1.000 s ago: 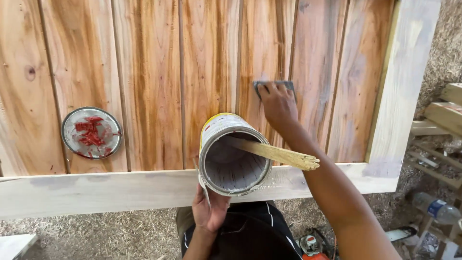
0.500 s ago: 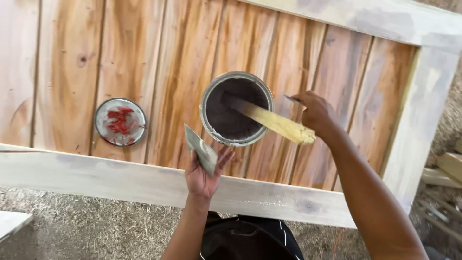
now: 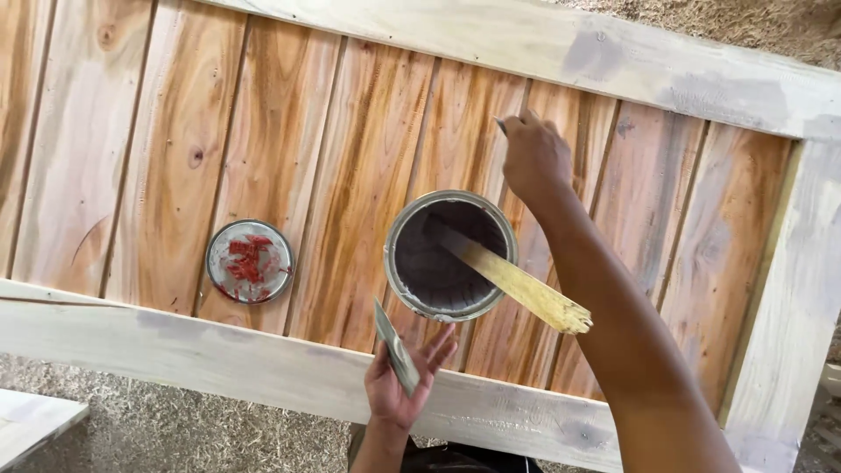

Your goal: Applying wood filler to the joints and gaps of a wooden door panel using a putty knife and spatula.

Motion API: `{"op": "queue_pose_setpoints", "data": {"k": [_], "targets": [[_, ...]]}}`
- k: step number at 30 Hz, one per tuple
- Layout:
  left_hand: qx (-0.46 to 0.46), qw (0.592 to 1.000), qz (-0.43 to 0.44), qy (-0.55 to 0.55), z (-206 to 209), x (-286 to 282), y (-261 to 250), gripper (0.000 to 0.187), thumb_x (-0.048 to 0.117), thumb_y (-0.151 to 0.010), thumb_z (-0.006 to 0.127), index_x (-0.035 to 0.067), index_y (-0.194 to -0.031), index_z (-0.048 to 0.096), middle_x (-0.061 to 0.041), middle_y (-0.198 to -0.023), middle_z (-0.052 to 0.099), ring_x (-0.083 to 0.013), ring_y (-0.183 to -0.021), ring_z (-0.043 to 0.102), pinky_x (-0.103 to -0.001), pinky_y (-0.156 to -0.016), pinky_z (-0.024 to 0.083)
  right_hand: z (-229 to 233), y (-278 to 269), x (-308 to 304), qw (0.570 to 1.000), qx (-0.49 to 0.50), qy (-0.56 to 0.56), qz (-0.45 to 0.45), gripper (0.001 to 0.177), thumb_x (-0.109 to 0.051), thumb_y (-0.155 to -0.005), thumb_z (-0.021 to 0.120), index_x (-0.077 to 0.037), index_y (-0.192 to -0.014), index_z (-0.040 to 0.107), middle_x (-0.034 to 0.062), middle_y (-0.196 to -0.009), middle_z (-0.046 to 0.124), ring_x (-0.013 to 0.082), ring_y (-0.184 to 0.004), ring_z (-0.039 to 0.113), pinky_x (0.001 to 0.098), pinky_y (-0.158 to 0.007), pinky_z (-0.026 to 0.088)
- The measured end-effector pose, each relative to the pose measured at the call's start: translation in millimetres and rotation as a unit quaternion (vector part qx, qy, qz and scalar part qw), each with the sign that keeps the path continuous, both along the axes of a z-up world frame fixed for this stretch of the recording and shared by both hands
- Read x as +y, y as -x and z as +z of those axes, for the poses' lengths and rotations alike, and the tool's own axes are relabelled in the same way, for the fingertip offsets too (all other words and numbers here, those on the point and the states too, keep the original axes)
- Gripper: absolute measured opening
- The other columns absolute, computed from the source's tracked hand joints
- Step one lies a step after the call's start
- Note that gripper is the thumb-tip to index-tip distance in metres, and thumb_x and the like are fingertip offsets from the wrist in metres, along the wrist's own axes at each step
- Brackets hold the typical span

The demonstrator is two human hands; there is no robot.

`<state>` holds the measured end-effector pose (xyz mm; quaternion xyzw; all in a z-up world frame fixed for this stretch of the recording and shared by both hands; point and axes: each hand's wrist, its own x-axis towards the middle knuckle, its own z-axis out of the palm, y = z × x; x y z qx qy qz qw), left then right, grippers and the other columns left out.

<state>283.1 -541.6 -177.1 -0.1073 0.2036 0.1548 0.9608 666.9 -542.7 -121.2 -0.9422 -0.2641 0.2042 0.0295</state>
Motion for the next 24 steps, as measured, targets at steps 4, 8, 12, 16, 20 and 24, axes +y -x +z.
{"op": "queue_pose_setpoints", "data": {"k": [4,8,12,16,20,24], "targets": [[0.017,0.999,0.038,0.028,-13.9,16.8,-28.5,0.059,0.04,-0.106,0.04,0.013,-0.159,0.035,-0.019,-0.162,0.034,-0.0521,-0.142,0.039,-0.067,-0.118,0.032,4.6,21.8,-50.7,0.997,0.019,-0.012,-0.069,0.048,0.006,-0.09,0.051,-0.011,-0.133,0.064,0.0101,-0.122,0.064,0.0292,-0.112,0.061,0.0472,-0.097,0.048],[-0.066,0.995,0.064,0.037,-24.0,40.5,-90.0,0.058,0.036,-0.109,0.042,0.017,-0.162,0.031,-0.016,-0.166,0.036,-0.0533,-0.144,0.038,-0.068,-0.121,0.033,-52.3,33.4,-148.1,0.989,0.066,-0.096,-0.089,0.041,0.007,-0.095,0.047,-0.007,-0.128,0.067,0.0127,-0.117,0.068,0.0291,-0.1,0.067,0.0444,-0.088,0.055],[-0.079,0.996,0.022,0.043,-57.3,65.6,-165.7,0.063,0.036,-0.113,0.045,0.006,-0.166,0.029,-0.026,-0.164,0.038,-0.0525,-0.146,0.04,-0.075,-0.119,0.034,20.9,94.0,-137.7,0.997,0.021,-0.063,-0.048,0.055,0.009,-0.08,0.052,-0.01,-0.128,0.067,0.0155,-0.122,0.066,0.0401,-0.105,0.065,0.0498,-0.087,0.054],[-0.09,0.996,-0.018,-0.002,-44.1,104.2,-158.4,0.072,0.039,-0.109,0.051,0.004,-0.167,0.025,-0.028,-0.163,0.035,-0.0575,-0.144,0.038,-0.076,-0.117,0.036,31.4,125.5,-105.5,0.996,0.057,-0.06,-0.038,0.056,0.009,-0.083,0.05,-0.014,-0.132,0.066,0.0122,-0.127,0.066,0.0405,-0.104,0.066,0.049,-0.09,0.054],[-0.072,0.982,-0.019,-0.173,13.3,148.6,-71.2,0.079,0.037,-0.102,0.057,0.019,-0.169,0.018,-0.005,-0.173,0.025,-0.058,-0.147,0.033,-0.071,-0.115,0.037,13.5,131.3,-57.0,0.991,0.061,-0.114,0.04,0.057,0.008,-0.083,0.049,-0.015,-0.132,0.067,0.0093,-0.129,0.065,0.0356,-0.116,0.061,0.047,-0.097,0.05],[0.019,0.981,-0.016,-0.191,54.6,188.3,21.6,0.079,0.034,-0.101,0.058,0.028,-0.169,0.018,-0.007,-0.175,0.021,-0.0575,-0.147,0.029,-0.07,-0.113,0.037,-20.9,110.4,-6.0,0.992,0.015,-0.098,0.08,0.049,0.003,-0.086,0.052,-0.012,-0.129,0.068,0.0111,-0.127,0.064,0.0364,-0.117,0.059,0.0493,-0.096,0.049]]}}
